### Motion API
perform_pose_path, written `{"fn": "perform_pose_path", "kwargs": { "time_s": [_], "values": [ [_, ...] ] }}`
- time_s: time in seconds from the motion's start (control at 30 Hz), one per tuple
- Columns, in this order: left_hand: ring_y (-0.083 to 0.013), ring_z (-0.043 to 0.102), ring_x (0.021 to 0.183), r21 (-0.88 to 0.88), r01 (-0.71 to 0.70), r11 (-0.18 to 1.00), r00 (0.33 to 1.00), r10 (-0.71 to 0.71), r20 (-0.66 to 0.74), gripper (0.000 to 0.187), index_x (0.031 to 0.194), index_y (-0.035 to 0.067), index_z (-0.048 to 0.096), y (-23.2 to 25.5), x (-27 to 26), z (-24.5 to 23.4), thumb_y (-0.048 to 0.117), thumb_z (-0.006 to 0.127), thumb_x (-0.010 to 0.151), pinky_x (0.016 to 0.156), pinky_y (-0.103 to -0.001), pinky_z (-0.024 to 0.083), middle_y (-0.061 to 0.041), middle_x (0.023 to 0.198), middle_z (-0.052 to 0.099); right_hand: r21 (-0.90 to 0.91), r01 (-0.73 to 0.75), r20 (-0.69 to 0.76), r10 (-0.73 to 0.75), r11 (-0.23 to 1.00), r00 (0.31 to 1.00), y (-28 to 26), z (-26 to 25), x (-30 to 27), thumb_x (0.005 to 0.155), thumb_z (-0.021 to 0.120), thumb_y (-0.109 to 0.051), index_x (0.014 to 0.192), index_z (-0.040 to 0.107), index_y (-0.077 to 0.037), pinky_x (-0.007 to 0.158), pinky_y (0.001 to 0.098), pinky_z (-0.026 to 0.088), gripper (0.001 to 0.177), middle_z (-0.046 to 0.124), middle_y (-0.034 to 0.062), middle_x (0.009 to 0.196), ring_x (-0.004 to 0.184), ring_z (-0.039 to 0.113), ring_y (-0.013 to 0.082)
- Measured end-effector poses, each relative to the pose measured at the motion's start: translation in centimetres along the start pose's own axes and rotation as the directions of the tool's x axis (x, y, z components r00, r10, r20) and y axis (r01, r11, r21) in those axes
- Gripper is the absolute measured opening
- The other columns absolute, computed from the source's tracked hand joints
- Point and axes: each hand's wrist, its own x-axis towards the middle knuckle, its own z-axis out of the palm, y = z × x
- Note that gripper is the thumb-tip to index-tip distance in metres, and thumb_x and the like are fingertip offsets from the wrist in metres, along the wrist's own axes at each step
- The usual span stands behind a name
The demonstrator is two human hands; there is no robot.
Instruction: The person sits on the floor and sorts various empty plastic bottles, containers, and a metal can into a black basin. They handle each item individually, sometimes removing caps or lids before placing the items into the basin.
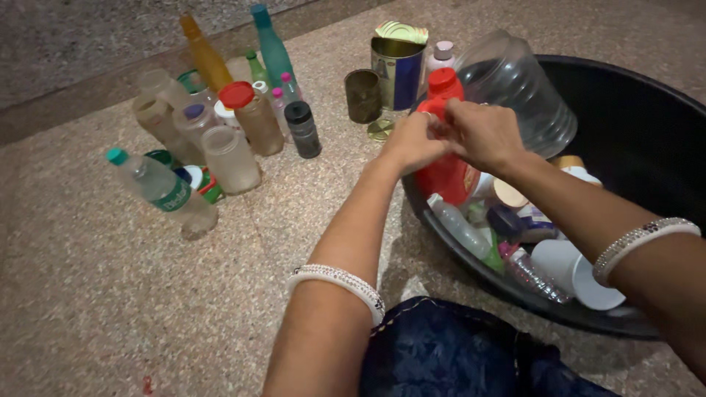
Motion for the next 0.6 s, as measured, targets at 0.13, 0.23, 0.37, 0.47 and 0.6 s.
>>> {"fn": "perform_pose_path", "kwargs": {
  "time_s": [0.13, 0.23, 0.37, 0.47, 0.6],
  "values": [
    [-0.0276, 0.077, 0.092, 0.041, -0.021, 0.999, 0.997, 0.024, -0.078, 0.050, 0.102, 0.002, 0.077, -0.3, -1.0, -2.1, 0.037, 0.083, 0.067, 0.085, -0.038, 0.059, -0.017, 0.096, 0.078, 0.175, 0.030, -0.053, -0.021, 0.984, 0.998, -2.2, 0.2, 1.1, 0.081, 0.080, -0.023, 0.098, 0.061, -0.010, 0.066, 0.0463, 0.053, 0.028, 0.071, 0.0100, 0.084, 0.080, 0.070, 0.0336],
    [-0.0266, 0.078, 0.087, 0.026, 0.015, 1.000, 0.996, -0.013, -0.085, 0.050, 0.098, 0.003, 0.079, -0.7, -1.9, -4.0, 0.040, 0.081, 0.065, 0.082, -0.037, 0.060, -0.015, 0.091, 0.079, 0.206, -0.004, -0.057, 0.016, 0.979, 0.998, -3.8, 0.7, 1.9, 0.080, 0.077, -0.015, 0.098, 0.063, -0.012, 0.068, 0.0454, 0.055, 0.023, 0.072, 0.0084, 0.084, 0.079, 0.071, 0.0323],
    [-0.0261, 0.079, 0.083, 0.001, 0.085, 0.996, 0.993, -0.085, -0.081, 0.046, 0.095, 0.005, 0.079, -1.7, -3.5, -6.2, 0.039, 0.079, 0.065, 0.078, -0.038, 0.060, -0.014, 0.086, 0.079, 0.210, 0.069, -0.060, -0.058, 0.975, 0.997, -5.9, 1.6, 2.7, 0.080, 0.077, -0.014, 0.097, 0.064, -0.011, 0.067, 0.0472, 0.053, 0.021, 0.072, 0.0101, 0.085, 0.080, 0.071, 0.0334],
    [-0.0264, 0.079, 0.085, 0.072, 0.122, 0.990, 0.988, -0.114, -0.109, 0.044, 0.093, 0.004, 0.079, -3.0, -4.6, -7.7, 0.041, 0.079, 0.067, 0.078, -0.038, 0.060, -0.016, 0.088, 0.079, 0.189, 0.087, -0.038, -0.082, 0.978, 0.996, -7.8, 3.0, 3.6, 0.082, 0.073, -0.012, 0.098, 0.067, -0.012, 0.068, 0.0479, 0.053, 0.017, 0.072, 0.0108, 0.086, 0.082, 0.071, 0.0339],
    [-0.0282, 0.079, 0.087, 0.118, 0.162, 0.980, 0.985, -0.153, -0.086, 0.042, 0.091, 0.004, 0.079, -5.6, -6.4, -9.4, 0.039, 0.076, 0.069, 0.080, -0.040, 0.059, -0.017, 0.088, 0.080, 0.222, 0.170, 0.012, -0.177, 0.960, 0.984, -9.8, 4.9, 4.3, 0.075, 0.071, -0.012, 0.093, 0.070, -0.012, 0.065, 0.0498, 0.052, 0.019, 0.072, 0.0121, 0.084, 0.080, 0.070, 0.0363]
  ]
}}
